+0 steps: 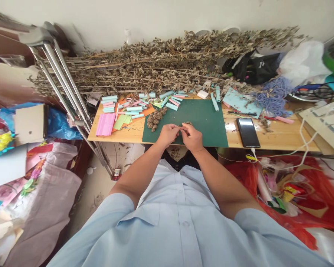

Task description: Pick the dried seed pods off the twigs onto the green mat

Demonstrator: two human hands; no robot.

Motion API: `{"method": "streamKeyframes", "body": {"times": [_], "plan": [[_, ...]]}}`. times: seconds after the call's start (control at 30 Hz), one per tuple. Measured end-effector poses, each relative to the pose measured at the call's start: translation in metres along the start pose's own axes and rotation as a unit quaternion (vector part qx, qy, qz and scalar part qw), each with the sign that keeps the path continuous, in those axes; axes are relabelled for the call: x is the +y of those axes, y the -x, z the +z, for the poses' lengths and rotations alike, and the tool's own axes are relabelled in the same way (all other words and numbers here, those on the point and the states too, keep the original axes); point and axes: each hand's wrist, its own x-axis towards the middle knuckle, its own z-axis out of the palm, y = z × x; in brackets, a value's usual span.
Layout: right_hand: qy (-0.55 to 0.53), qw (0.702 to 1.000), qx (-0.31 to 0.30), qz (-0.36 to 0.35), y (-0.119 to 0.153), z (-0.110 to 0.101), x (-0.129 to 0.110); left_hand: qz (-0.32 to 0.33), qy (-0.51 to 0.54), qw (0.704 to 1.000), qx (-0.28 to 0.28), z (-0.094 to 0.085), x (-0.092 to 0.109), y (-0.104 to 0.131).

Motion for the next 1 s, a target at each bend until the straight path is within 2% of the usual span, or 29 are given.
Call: {"method": "streamKeyframes", "body": {"times": [0.37, 0.53, 0.73, 0.83, 1.0], "plan": [[-0.036, 0.998, 0.014, 0.047, -0.0012, 0.0002, 0.0036, 0.025, -0.084, 0.996, 0.029, 0.003, -0.0022, 0.0005], [-0.066, 0.996, 0.01, 0.065, -0.0015, -0.0002, 0.0036, 0.013, -0.086, 0.996, 0.022, 0.0025, -0.0019, -0.0009], [-0.077, 0.992, 0.043, 0.094, -0.0031, 0.0008, 0.0009, 0.009, -0.076, 0.997, 0.018, 0.0018, -0.0047, -0.0031], [-0.057, 0.994, 0.041, 0.081, -0.0028, 0.0014, 0.0005, 0.007, -0.068, 0.998, 0.017, 0.0022, -0.0056, -0.0037], [-0.021, 0.999, 0.024, 0.021, -0.0015, 0.0016, 0.0006, -0.009, -0.007, 1.0, 0.006, 0.0032, 0.0014, 0.0004]]}}
